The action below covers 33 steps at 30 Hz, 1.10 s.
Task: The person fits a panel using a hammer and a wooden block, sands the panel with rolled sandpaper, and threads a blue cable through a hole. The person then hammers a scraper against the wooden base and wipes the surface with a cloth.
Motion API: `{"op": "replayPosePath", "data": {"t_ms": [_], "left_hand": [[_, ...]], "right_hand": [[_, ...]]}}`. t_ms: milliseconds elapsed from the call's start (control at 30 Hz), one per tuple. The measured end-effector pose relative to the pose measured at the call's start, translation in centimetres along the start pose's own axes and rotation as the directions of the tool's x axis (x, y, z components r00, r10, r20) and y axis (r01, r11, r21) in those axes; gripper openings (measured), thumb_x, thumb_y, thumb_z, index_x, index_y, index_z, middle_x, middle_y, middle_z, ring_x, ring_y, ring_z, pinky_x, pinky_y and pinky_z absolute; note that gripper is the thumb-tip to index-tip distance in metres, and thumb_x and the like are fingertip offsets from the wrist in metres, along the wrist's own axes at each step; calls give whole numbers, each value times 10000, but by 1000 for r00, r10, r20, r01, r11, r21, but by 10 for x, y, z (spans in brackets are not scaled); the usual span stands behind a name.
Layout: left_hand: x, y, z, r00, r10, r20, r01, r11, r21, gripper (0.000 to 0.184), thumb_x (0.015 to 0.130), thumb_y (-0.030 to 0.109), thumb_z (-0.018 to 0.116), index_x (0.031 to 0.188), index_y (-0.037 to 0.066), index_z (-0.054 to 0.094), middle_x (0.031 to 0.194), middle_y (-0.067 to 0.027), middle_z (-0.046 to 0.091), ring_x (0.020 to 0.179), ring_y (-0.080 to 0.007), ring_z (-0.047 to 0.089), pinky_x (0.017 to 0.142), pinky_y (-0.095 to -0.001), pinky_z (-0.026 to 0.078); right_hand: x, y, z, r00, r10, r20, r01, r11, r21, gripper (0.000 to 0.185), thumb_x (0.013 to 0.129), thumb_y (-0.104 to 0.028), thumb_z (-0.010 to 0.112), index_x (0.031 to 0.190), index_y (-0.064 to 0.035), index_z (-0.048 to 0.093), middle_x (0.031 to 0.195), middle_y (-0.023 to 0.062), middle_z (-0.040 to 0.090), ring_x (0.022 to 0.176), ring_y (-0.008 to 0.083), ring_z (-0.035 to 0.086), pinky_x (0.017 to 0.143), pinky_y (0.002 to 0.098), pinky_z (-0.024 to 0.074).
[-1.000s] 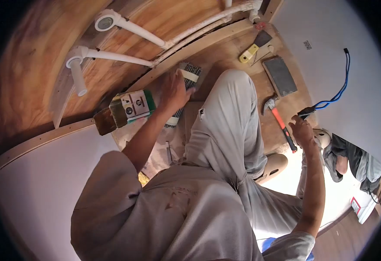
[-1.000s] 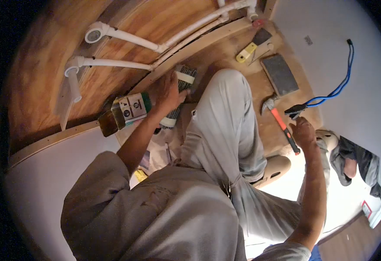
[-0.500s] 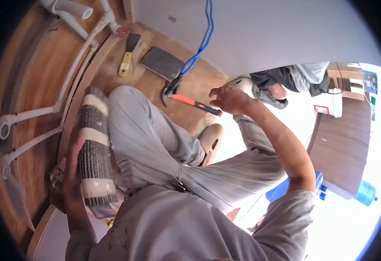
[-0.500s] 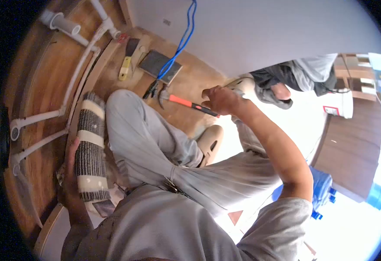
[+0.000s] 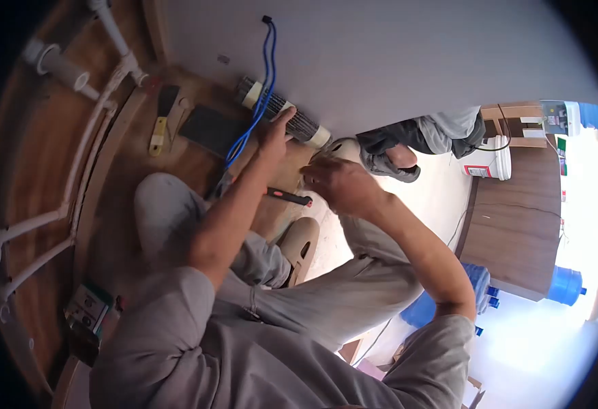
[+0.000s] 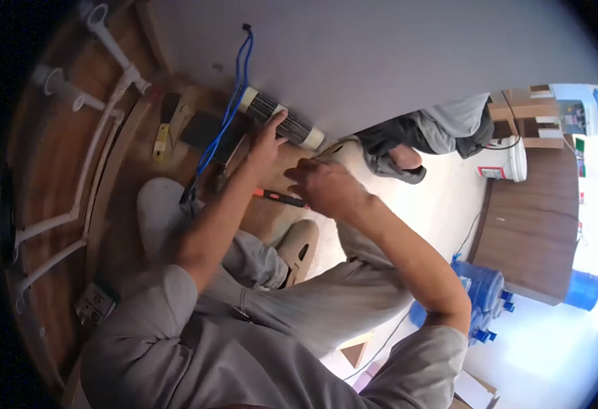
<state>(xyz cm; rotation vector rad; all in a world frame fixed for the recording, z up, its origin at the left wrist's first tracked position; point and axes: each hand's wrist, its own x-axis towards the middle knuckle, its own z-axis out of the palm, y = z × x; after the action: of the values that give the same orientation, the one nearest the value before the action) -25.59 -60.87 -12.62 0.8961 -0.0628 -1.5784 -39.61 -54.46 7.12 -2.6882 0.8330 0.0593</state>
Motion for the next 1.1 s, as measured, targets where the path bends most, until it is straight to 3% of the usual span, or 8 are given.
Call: {"op": "replayPosePath", "data": {"t_ms": [133, 233, 433, 567, 667, 800, 933, 1100], "left_hand": [[15, 6, -11, 995, 5, 101, -4, 1000, -7, 618, 760, 150, 847, 1287, 79, 532, 1244, -107, 610, 1159, -275, 587, 1005, -594, 437], [10, 9, -6, 996, 0, 91, -1, 1000, 10, 618, 748, 140, 859, 1270, 81, 533, 1241, -100, 606, 1148, -278, 590, 1000, -596, 439], [-3, 16, 32, 997, 13, 78, -36, 953, 302, 464, 823, 162, 785, 1208, 29, 562, 1172, -79, 641, 1090, -225, 615, 952, -453, 480], [-12, 24, 41, 979, 156, 134, -204, 828, 522, 237, 892, 161, 697, 1070, 10, 654, 1024, -57, 707, 919, -190, 685, 824, -291, 544], [-31, 30, 66, 876, 376, 303, -428, 895, 126, 250, 789, 52, 739, 987, -55, 632, 910, -96, 709, 853, -193, 697, 763, -308, 568], [-54, 49, 110, 813, 510, 281, -582, 706, 403, 317, 731, 70, 778, 957, -47, 591, 923, -81, 669, 810, -185, 656, 721, -313, 537], [-62, 44, 132, 691, 621, 369, -709, 483, 514, 681, 683, 197, 865, 1156, -70, 454, 1056, -210, 623, 961, -293, 650, 832, -403, 525], [-110, 51, 180, 801, 530, 279, -578, 561, 593, 977, 667, 301, 871, 1350, -81, 286, 1206, -282, 530, 1096, -426, 598, 954, -454, 484]], "right_hand": [[-23, 44, -67, 826, 504, -252, -414, 846, 335, 196, 883, -84, 658, 1073, -61, 698, 979, 125, 673, 874, 273, 682, 747, 380, 562], [-20, 51, -68, 847, 128, -516, -206, 974, -98, 342, 822, -17, 713, 1160, -34, 665, 997, 100, 670, 773, 222, 660, 682, 325, 546], [29, 52, 59, 984, -173, -41, 77, 626, -776, 677, 881, -267, 559, 1510, -139, 344, 1523, 170, 372, 1358, 329, 427, 1113, 511, 343], [39, 71, 61, 971, -196, -137, 37, 688, -725, 634, 901, -212, 506, 1506, -136, 333, 1584, 174, 283, 1441, 344, 324, 1188, 524, 232], [20, 87, 45, 946, -247, -211, 35, 724, -689, 600, 902, -187, 496, 1483, -127, 359, 1574, 179, 305, 1441, 352, 325, 1201, 524, 200], [1, 84, 13, 936, -230, -267, -38, 689, -724, 592, 903, -224, 519, 1472, -161, 367, 1541, 166, 369, 1410, 332, 382, 1185, 502, 251], [-17, 86, -9, 887, -274, -373, -74, 712, -698, 508, 893, -154, 540, 1386, -86, 435, 1472, 256, 418, 1364, 419, 413, 1146, 538, 316], [-48, 100, -26, 804, -322, -500, -125, 730, -672, 348, 903, -57, 569, 1240, -1, 502, 1410, 351, 416, 1302, 519, 430, 1058, 638, 382]]}}
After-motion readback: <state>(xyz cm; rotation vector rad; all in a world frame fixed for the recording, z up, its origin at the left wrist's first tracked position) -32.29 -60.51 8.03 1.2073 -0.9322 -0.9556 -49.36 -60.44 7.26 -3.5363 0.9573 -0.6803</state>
